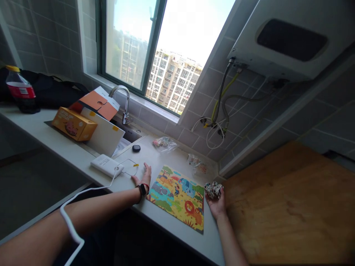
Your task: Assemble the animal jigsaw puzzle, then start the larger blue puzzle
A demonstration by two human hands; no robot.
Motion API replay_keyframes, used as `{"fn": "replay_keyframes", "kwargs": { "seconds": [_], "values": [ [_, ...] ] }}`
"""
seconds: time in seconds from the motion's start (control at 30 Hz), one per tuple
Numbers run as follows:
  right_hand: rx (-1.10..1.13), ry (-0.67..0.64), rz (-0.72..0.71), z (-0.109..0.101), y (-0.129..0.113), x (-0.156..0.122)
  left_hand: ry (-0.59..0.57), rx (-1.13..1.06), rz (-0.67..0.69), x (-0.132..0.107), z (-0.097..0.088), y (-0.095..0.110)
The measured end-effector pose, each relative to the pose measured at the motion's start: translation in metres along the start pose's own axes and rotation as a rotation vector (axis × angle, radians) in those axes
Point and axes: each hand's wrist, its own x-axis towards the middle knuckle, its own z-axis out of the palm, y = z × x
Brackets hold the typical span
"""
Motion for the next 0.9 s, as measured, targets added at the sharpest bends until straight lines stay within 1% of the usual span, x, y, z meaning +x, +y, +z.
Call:
{"fn": "replay_keyframes", "kwargs": {
  "seconds": [0.1,0.2,0.3,0.4,0.57,0.7,0.8,0.9],
  "values": [
    [-0.150,0.071,0.047,-0.009,-0.008,-0.004,0.002,-0.051,-0.029,-0.022,0.021,0.002],
    [-0.307,0.154,0.072,-0.016,-0.014,-0.004,0.001,-0.095,-0.070,-0.042,0.043,-0.003],
    [-0.430,0.236,0.026,-0.019,-0.019,0.000,-0.014,-0.127,-0.102,-0.054,0.059,-0.014],
    [-0.521,0.278,-0.068,-0.019,-0.020,0.006,-0.021,-0.154,-0.119,-0.058,0.069,-0.024],
    [-0.633,0.320,-0.264,-0.020,-0.015,0.012,-0.020,-0.194,-0.134,-0.059,0.077,-0.031],
    [-0.622,0.370,-0.389,-0.024,-0.002,0.006,-0.016,-0.215,-0.151,-0.060,0.078,-0.032],
    [-0.562,0.406,-0.433,-0.026,0.009,-0.001,-0.014,-0.222,-0.155,-0.061,0.075,-0.032],
    [-0.510,0.415,-0.426,-0.027,0.013,-0.002,-0.014,-0.229,-0.148,-0.061,0.072,-0.031]
  ]
}}
